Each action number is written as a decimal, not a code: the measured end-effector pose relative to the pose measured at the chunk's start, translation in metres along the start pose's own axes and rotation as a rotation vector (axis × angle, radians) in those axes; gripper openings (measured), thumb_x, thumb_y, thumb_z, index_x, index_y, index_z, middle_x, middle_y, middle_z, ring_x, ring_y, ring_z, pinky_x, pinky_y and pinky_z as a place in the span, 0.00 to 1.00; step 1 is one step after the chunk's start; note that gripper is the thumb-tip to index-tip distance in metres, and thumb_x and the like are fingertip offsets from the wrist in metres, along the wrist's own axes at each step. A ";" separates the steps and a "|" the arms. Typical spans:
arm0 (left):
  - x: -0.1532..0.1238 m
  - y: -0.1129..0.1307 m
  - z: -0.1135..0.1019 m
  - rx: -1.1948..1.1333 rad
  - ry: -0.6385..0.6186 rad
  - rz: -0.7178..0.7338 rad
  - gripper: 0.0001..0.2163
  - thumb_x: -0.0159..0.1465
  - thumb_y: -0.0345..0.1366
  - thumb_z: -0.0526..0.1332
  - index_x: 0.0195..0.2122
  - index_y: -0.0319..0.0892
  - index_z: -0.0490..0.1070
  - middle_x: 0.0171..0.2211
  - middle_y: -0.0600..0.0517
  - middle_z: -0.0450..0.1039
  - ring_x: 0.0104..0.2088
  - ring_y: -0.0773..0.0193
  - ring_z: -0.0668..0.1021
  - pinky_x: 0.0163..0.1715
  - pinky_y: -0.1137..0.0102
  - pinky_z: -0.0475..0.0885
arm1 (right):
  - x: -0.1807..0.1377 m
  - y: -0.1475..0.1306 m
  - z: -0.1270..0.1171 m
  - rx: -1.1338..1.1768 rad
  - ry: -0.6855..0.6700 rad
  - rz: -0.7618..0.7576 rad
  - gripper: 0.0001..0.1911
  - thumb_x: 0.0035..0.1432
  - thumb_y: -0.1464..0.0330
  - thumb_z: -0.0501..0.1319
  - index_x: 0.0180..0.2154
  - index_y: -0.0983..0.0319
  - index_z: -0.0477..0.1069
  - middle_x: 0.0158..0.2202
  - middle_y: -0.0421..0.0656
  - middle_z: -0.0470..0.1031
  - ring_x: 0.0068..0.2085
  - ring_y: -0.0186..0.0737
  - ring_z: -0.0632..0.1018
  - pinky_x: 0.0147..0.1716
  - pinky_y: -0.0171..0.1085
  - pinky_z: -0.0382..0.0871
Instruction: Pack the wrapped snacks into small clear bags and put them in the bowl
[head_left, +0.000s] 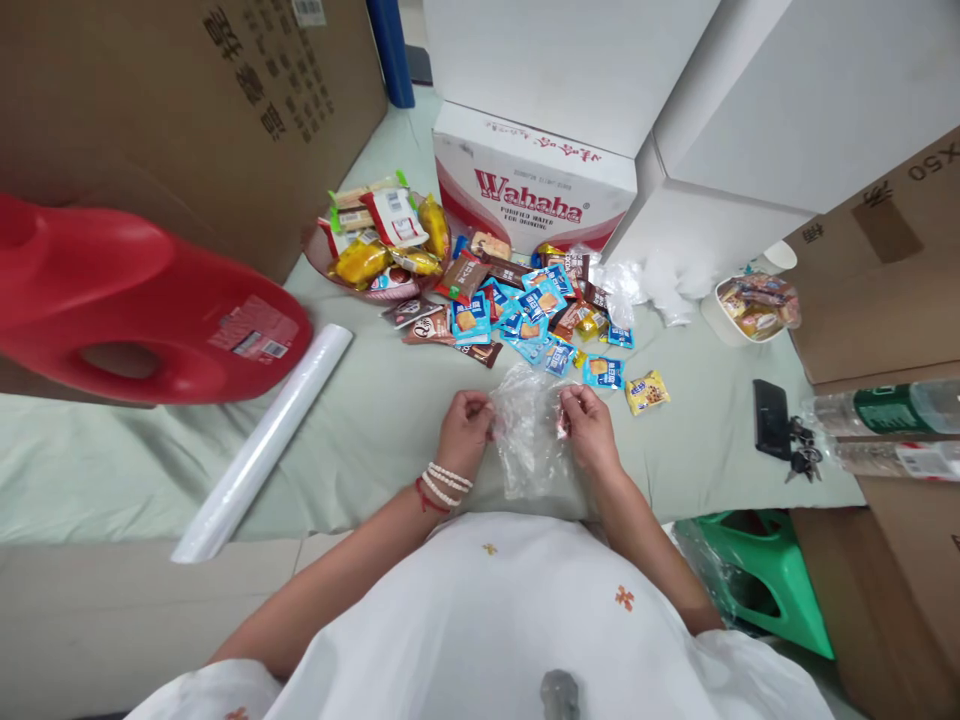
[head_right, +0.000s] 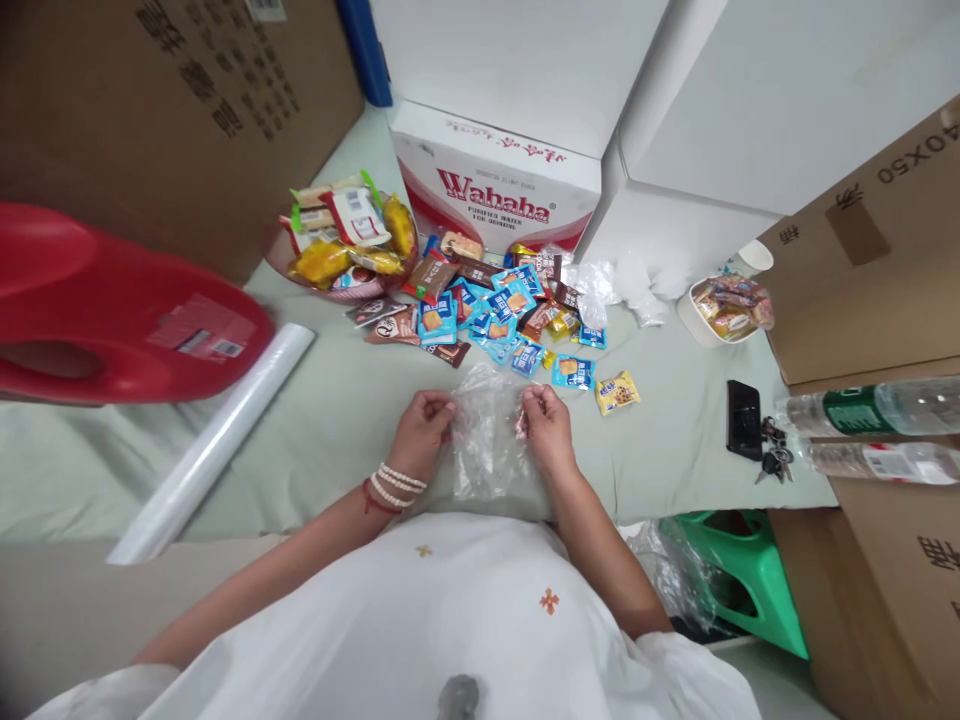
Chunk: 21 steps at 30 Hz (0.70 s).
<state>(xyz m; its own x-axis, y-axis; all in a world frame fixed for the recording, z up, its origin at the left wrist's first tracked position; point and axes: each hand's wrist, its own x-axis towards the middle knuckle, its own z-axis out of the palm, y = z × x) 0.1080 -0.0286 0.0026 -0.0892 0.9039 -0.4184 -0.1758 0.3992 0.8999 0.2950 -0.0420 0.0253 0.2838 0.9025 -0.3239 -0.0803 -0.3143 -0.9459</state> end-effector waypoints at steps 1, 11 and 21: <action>0.000 0.001 -0.004 0.063 0.071 0.055 0.16 0.53 0.41 0.70 0.37 0.44 0.67 0.31 0.57 0.69 0.28 0.67 0.72 0.27 0.72 0.69 | 0.000 0.000 0.001 -0.005 0.008 -0.016 0.17 0.57 0.51 0.65 0.34 0.57 0.68 0.24 0.34 0.67 0.21 0.33 0.66 0.17 0.34 0.57; -0.006 0.002 0.015 0.327 -0.339 -0.024 0.20 0.57 0.53 0.67 0.20 0.44 0.69 0.17 0.56 0.64 0.22 0.66 0.65 0.25 0.69 0.56 | -0.014 -0.002 0.015 0.216 -0.095 0.056 0.19 0.54 0.51 0.69 0.35 0.58 0.67 0.27 0.34 0.68 0.17 0.26 0.57 0.13 0.32 0.46; -0.007 0.012 0.004 -0.320 -0.363 -0.313 0.23 0.48 0.48 0.78 0.33 0.43 0.67 0.32 0.54 0.76 0.36 0.62 0.80 0.37 0.67 0.77 | -0.012 -0.009 -0.027 0.295 0.018 0.080 0.21 0.51 0.54 0.72 0.35 0.57 0.66 0.28 0.33 0.67 0.18 0.26 0.56 0.13 0.30 0.46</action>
<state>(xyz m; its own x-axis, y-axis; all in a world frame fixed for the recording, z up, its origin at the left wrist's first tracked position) 0.1101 -0.0297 0.0166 0.3471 0.7674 -0.5391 -0.4327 0.6411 0.6339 0.3176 -0.0580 0.0379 0.2824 0.8718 -0.4002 -0.3765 -0.2829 -0.8822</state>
